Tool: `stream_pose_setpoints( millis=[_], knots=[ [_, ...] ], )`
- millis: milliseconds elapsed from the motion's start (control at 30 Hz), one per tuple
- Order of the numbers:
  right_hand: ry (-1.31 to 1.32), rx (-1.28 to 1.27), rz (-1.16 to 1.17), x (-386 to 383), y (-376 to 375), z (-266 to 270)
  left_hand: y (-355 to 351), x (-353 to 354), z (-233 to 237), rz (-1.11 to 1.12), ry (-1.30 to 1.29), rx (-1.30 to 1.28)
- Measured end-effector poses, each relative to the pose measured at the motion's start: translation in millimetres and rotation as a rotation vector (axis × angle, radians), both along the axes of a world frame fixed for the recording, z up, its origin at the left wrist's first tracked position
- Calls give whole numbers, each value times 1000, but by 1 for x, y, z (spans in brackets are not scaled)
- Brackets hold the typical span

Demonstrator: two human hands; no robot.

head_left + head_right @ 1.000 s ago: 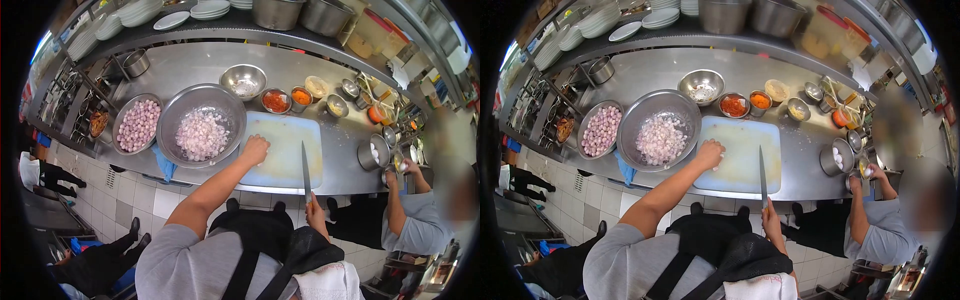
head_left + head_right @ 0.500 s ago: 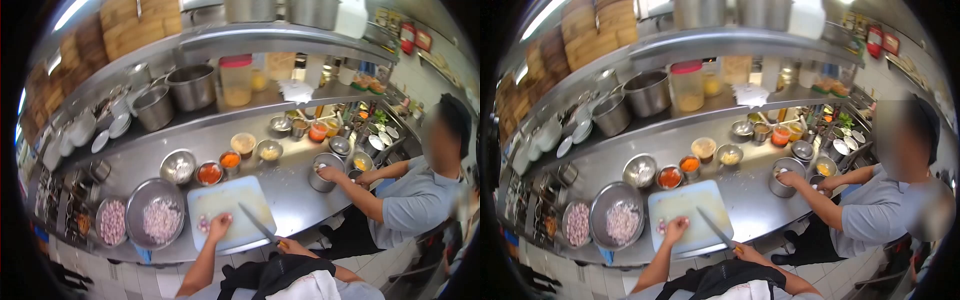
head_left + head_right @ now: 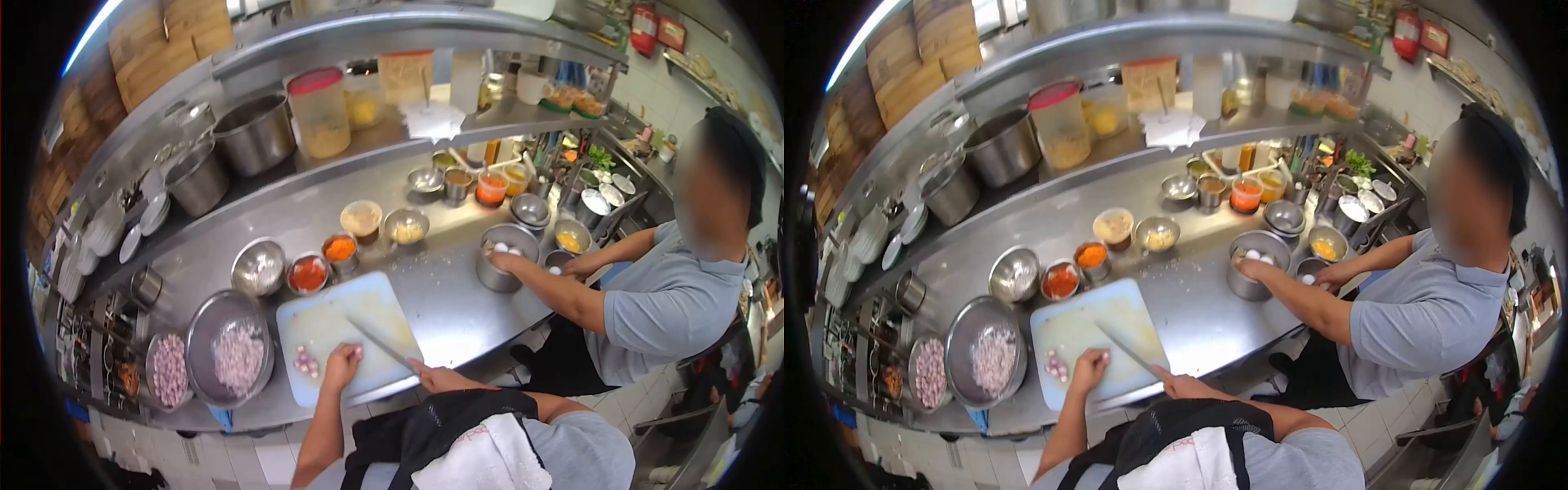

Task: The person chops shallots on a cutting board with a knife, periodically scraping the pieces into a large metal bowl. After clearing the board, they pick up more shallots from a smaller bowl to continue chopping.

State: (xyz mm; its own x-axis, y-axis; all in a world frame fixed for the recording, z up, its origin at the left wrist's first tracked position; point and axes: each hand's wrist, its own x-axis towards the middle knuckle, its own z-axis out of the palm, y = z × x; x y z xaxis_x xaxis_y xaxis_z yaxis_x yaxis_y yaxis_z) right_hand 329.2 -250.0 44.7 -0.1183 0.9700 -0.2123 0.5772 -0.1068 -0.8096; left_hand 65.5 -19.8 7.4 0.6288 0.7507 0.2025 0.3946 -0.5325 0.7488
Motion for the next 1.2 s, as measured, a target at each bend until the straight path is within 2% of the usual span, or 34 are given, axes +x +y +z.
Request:
stream_pose_setpoints(
  millis=[67, 100, 133, 167, 200, 267, 300, 333, 367, 433, 633, 800, 900, 967, 1067, 1200],
  knots=[
    [-83, -162, -128, -11, 3, 9, 16, -5, 0, -106, 143, 17],
    [-28, -145, -178, -16, 3, 12, 17, -5, 2, -128, 76, 62],
    [4, -181, -219, -19, 3, 0, 23, -7, -1, -150, 126, 107],
    [24, -166, -191, -21, 3, -3, 20, -6, 14, -108, 177, -16],
    [1, -226, -224, -29, 4, 27, 18, -6, 27, -100, 169, -55],
    [-44, -72, -271, -45, -8, 22, 18, -8, 31, -89, 160, -100],
    [-43, -80, -264, -52, -12, 23, 20, -9, 28, -112, 84, -59],
    [-154, -117, -274, -60, -18, 26, 23, -11, 26, -138, 7, -17],
    [-266, -155, -285, -69, -24, 28, 27, -13, 24, -139, 8, -26],
    [-300, -138, -294, -84, -35, 28, 36, -14, 14, -270, -39, 148],
    [-452, -189, -268, -115, -38, 65, 52, -17, 6, -410, -19, 220],
    [-461, -163, -279, -124, -39, 73, 51, -24, 0, -405, -28, 270],
    [-476, -196, -266, -120, -34, 43, 48, -26, -3, -375, -32, 294],
    [-522, -91, -262, -110, -30, 25, 42, -26, -3, -362, -38, 299],
    [-521, -54, -227, -104, -18, 36, 37, -26, 2, -338, 28, 293],
    [-479, -70, -189, -93, -9, 39, 30, -22, 1, -276, -8, 319]
  ],
)
